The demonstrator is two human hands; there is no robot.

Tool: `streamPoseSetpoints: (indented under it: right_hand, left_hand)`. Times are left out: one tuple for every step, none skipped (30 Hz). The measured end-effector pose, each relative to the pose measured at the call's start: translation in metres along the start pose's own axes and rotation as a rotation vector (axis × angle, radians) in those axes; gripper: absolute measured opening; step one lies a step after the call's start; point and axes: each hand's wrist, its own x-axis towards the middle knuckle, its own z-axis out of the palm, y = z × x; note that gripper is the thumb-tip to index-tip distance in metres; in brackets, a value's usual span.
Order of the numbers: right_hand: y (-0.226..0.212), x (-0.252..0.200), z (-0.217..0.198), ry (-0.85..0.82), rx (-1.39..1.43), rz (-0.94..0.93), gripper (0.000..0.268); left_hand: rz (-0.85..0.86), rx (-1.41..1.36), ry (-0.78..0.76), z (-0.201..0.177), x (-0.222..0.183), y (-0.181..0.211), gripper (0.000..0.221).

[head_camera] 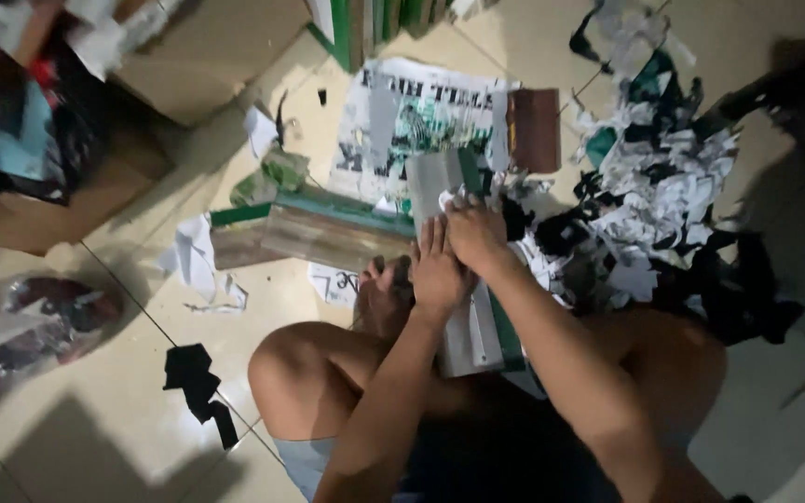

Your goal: Cleaning a screen printing squeegee by wiping the metal handle with a cloth to remove ink or debris.

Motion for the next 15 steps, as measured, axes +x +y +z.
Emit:
streamPoseSetpoints:
  right_hand:
    - [0.001, -0.001, -0.006, -0.025, 0.004, 0.002, 0.036]
    - [0.002, -0.002, -0.011, 0.017, -0.008, -0.059, 0.034]
    - [0.003, -0.001, -0.016, 0.059, -0.018, -0.118, 0.032]
    - [0.003, 0.007, -0.016, 0.034, -0.012, -0.114, 0.032]
    - [0.004, 0.016, -0.016, -0.180, 0.016, -0.046, 0.045]
    - [0.004, 0.024, -0.016, -0.394, 0.043, 0.023, 0.067]
    - [0.006, 0.029, -0.011, -0.417, 0.045, 0.025, 0.067]
    - [0.007, 0.034, -0.007, -0.356, 0.021, 0.012, 0.055]
    - [0.008, 0.040, -0.003, -0.289, -0.001, -0.002, 0.047]
    - [0.008, 0.053, -0.005, -0.306, 0.002, -0.003, 0.047]
    - [0.005, 0.064, -0.006, -0.355, -0.031, 0.035, 0.053]
    - [0.003, 0.075, -0.007, -0.404, -0.066, 0.072, 0.064]
    - [0.005, 0.085, 0.000, -0.404, -0.064, 0.074, 0.064]
    - [0.006, 0.093, 0.006, -0.378, -0.072, 0.080, 0.061]
    - [0.009, 0.097, 0.013, -0.357, -0.082, 0.086, 0.059]
  left_hand:
    - [-0.010, -0.007, -0.023, 0.002, 0.002, 0.000, 0.081]
    - [-0.021, 0.004, -0.041, 0.005, 0.004, 0.000, 0.086]
    - [-0.029, 0.016, -0.060, 0.008, 0.007, -0.001, 0.090]
    - [-0.037, 0.010, -0.085, 0.014, 0.008, -0.005, 0.090]
    - [-0.014, 0.055, -0.065, 0.020, 0.010, -0.008, 0.090]
    - [0.010, 0.099, -0.045, 0.026, 0.011, -0.011, 0.090]
    - [0.003, 0.092, -0.065, 0.029, 0.010, -0.010, 0.090]
    - [-0.006, 0.083, -0.032, 0.032, 0.008, -0.010, 0.081]
    - [-0.014, 0.078, 0.006, 0.033, 0.009, -0.010, 0.073]
    - [-0.022, 0.074, -0.008, 0.041, 0.013, -0.012, 0.073]
    - [0.024, 0.013, 0.104, 0.049, 0.014, -0.017, 0.073]
    - [0.069, -0.049, 0.216, 0.056, 0.015, -0.021, 0.072]
    - [0.071, -0.046, 0.215, 0.052, 0.016, -0.021, 0.072]
    - [0.064, -0.074, 0.207, 0.047, 0.017, -0.020, 0.071]
    - [0.056, -0.104, 0.196, 0.045, 0.013, -0.017, 0.069]
